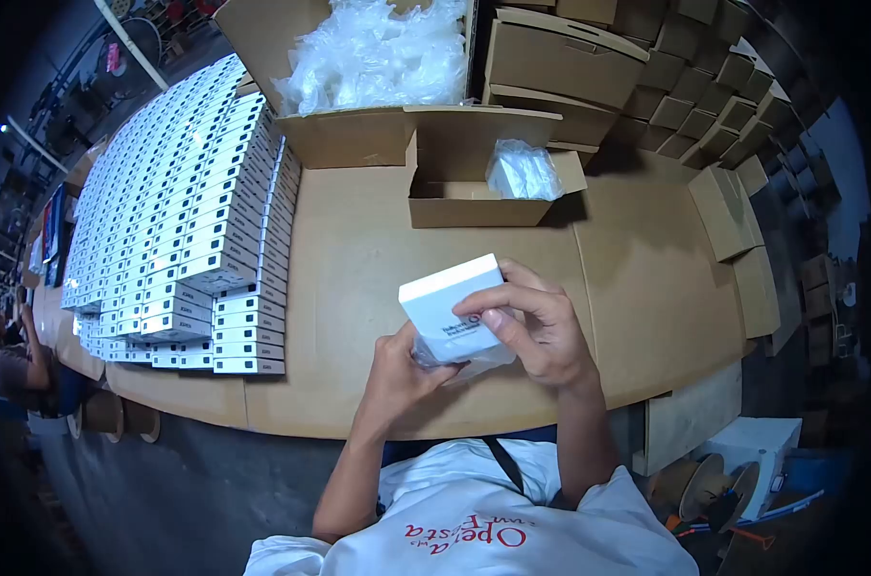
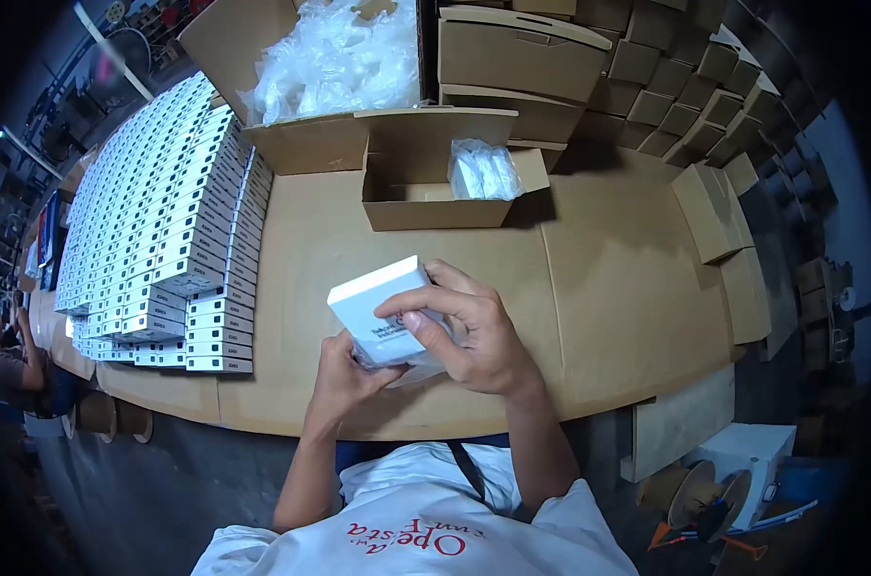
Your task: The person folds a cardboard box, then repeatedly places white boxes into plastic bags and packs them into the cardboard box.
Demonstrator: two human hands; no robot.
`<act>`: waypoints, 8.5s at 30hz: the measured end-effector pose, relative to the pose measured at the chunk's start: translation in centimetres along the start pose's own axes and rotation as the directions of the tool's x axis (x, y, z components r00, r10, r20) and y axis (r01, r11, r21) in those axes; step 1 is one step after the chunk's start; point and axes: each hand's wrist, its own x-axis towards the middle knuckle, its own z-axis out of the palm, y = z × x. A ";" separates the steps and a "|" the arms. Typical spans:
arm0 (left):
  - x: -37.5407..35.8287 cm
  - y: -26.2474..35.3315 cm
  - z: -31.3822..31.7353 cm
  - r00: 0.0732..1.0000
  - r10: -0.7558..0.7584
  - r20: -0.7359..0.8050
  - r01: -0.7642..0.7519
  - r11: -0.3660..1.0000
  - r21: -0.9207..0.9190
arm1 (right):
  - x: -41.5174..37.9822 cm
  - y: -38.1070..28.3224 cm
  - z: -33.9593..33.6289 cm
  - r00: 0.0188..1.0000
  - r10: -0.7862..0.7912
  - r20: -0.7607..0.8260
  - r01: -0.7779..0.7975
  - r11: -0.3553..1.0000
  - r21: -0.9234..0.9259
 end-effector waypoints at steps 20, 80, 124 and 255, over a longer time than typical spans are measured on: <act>-0.1 -0.1 -0.1 0.994 -0.111 -0.014 0.106 0.971 -0.213 | -1.1 3.4 0.9 0.992 0.064 -0.112 -0.006 0.891 0.453; -0.1 -5.1 -0.9 0.990 -0.047 -0.136 -0.011 0.918 -0.397 | -4.6 7.7 2.1 0.925 0.129 -0.356 0.040 0.901 0.432; -0.3 -0.9 0.6 0.905 -0.397 -0.150 0.258 0.794 -0.550 | -5.1 5.1 2.9 0.982 0.149 -0.116 -0.167 0.971 -0.169; 49.0 8.8 -23.0 0.864 0.365 -0.348 -0.388 0.922 0.004 | 27.1 -1.6 -4.4 0.873 -0.385 -0.300 0.141 0.787 -0.601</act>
